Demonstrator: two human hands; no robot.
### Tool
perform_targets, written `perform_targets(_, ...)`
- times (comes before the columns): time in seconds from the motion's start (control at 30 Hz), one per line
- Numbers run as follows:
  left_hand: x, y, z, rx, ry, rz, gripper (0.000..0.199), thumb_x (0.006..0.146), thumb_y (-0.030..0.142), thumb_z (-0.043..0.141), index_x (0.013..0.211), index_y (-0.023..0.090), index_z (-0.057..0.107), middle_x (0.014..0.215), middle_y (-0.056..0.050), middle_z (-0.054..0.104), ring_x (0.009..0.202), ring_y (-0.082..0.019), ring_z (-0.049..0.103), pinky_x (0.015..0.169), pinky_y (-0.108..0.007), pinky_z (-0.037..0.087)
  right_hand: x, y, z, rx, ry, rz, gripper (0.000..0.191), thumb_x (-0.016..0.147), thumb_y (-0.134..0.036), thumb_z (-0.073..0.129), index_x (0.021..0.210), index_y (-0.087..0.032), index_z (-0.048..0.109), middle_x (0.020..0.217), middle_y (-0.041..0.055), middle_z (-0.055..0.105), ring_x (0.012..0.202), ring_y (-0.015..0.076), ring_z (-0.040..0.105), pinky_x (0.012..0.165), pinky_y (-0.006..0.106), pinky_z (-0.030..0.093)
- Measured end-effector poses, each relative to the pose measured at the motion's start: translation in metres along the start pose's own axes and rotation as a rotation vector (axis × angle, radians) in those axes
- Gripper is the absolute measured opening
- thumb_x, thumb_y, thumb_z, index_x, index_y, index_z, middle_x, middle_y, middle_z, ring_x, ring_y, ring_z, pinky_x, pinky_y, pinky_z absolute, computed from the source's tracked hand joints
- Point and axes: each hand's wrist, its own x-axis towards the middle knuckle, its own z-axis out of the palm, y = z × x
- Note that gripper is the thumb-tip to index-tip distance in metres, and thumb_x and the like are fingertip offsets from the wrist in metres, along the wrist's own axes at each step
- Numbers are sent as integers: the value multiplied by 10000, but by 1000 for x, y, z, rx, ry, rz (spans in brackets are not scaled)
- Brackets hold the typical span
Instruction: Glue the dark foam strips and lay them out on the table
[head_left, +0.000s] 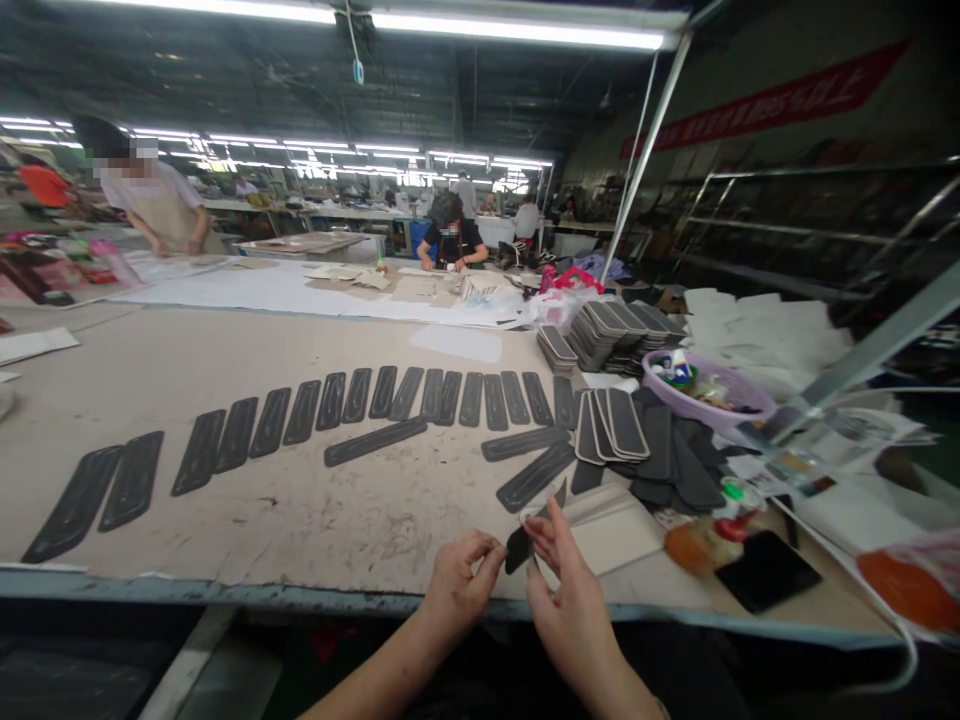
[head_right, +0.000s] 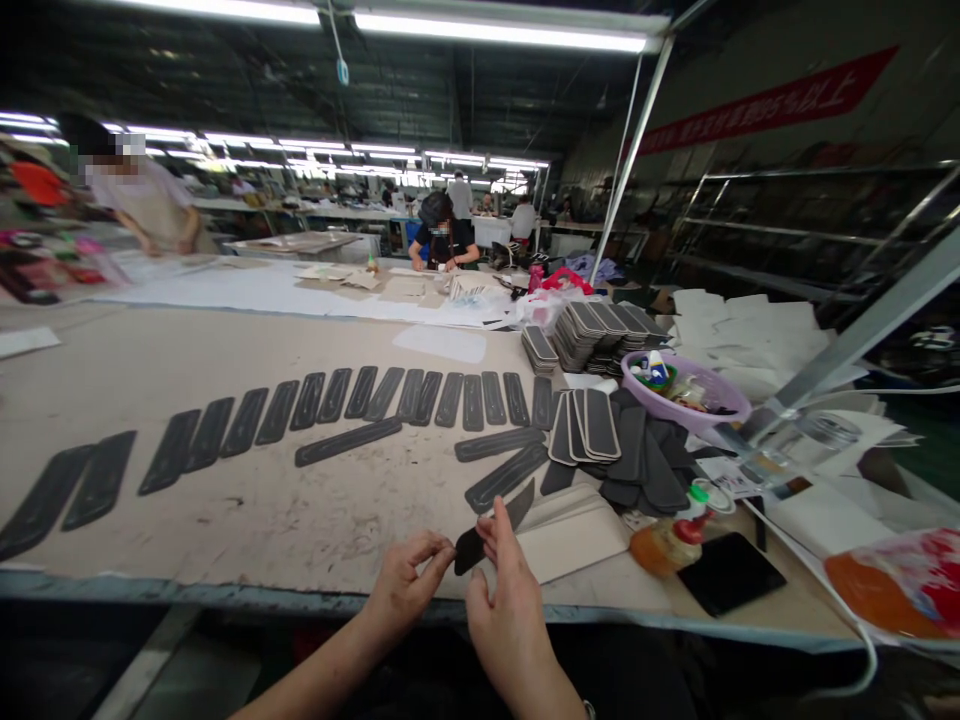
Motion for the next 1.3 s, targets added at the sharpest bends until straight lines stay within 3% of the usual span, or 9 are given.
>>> perform_targets(0.3, -4, -7, 6, -172, 22, -138, 109, 774, 214, 545, 717, 161, 621, 694, -37, 627, 668, -144, 596, 642, -244, 491, -16, -11, 2, -28, -7, -58, 626, 884, -192, 443, 1466, -245, 219, 1265, 100, 524, 1142, 225, 534, 946, 413, 482)
perform_targets(0.4, -6, -4, -12, -375, 36, -125, 88, 758, 216, 577, 723, 148, 621, 745, -41, 607, 721, -145, 585, 673, -242, 487, -16, -15, -20, -46, 146, -103, 552, 905, -232, 469, 1432, -237, 303, 1205, 104, 559, 1081, 235, 571, 923, 428, 497)
perform_targets(0.5, -9, 0, -47, -585, 91, -140, 111, 741, 239, 634, 693, 139, 628, 743, -41, 591, 737, -149, 571, 688, -247, 484, -7, 6, -55, -173, 264, -93, 605, 890, -269, 500, 1446, -233, 263, 1253, 112, 519, 1100, 249, 552, 936, 459, 481)
perform_targets(0.53, -10, 1, -61, -657, 123, -164, 120, 733, 246, 648, 682, 139, 630, 737, -39, 589, 725, -147, 569, 675, -246, 485, -3, 20, -66, -285, 230, -94, 637, 874, -279, 513, 1453, -233, 251, 1287, 108, 497, 1150, 254, 515, 971, 469, 451)
perform_targets(0.63, -17, 0, -99, -841, 257, -267, 111, 695, 257, 674, 718, 149, 660, 770, -34, 623, 715, -152, 595, 641, -244, 505, 7, 71, -93, -584, -86, -112, 673, 809, -218, 495, 1448, -204, 282, 1397, 98, 405, 1293, 252, 365, 1075, 468, 329)
perform_targets(0.7, -21, -6, -118, -910, 388, -319, 140, 659, 249, 688, 771, 163, 681, 803, -30, 665, 732, -159, 624, 657, -246, 526, 11, 101, -102, -684, -295, -76, 754, 724, -152, 500, 1447, -163, 288, 1435, 97, 360, 1340, 237, 287, 1098, 430, 297)
perform_targets(0.8, -27, -16, -140, -964, 578, -359, 179, 643, 218, 667, 817, 183, 690, 828, -17, 706, 783, -163, 652, 712, -249, 546, 18, 124, -107, -762, -490, -64, 806, 651, -111, 502, 1436, -164, 327, 1445, 72, 354, 1364, 222, 229, 1111, 404, 267)
perform_targets(1.1, -29, -21, -172, -1030, 793, -294, 151, 675, 183, 586, 798, 160, 670, 820, -11, 706, 845, -170, 649, 826, -320, 550, 38, 113, -119, -792, -634, -189, 751, 715, -159, 616, 1420, -226, 370, 1346, 86, 459, 1248, 243, 390, 1062, 379, 331)
perform_targets(1.3, -36, -26, -186, -1050, 834, -268, 160, 678, 186, 576, 796, 142, 675, 830, -31, 710, 875, -180, 649, 845, -329, 542, 40, 114, -124, -820, -595, -353, 715, 809, -234, 601, 1452, -281, 292, 1269, 102, 474, 1203, 265, 420, 1032, 411, 364)
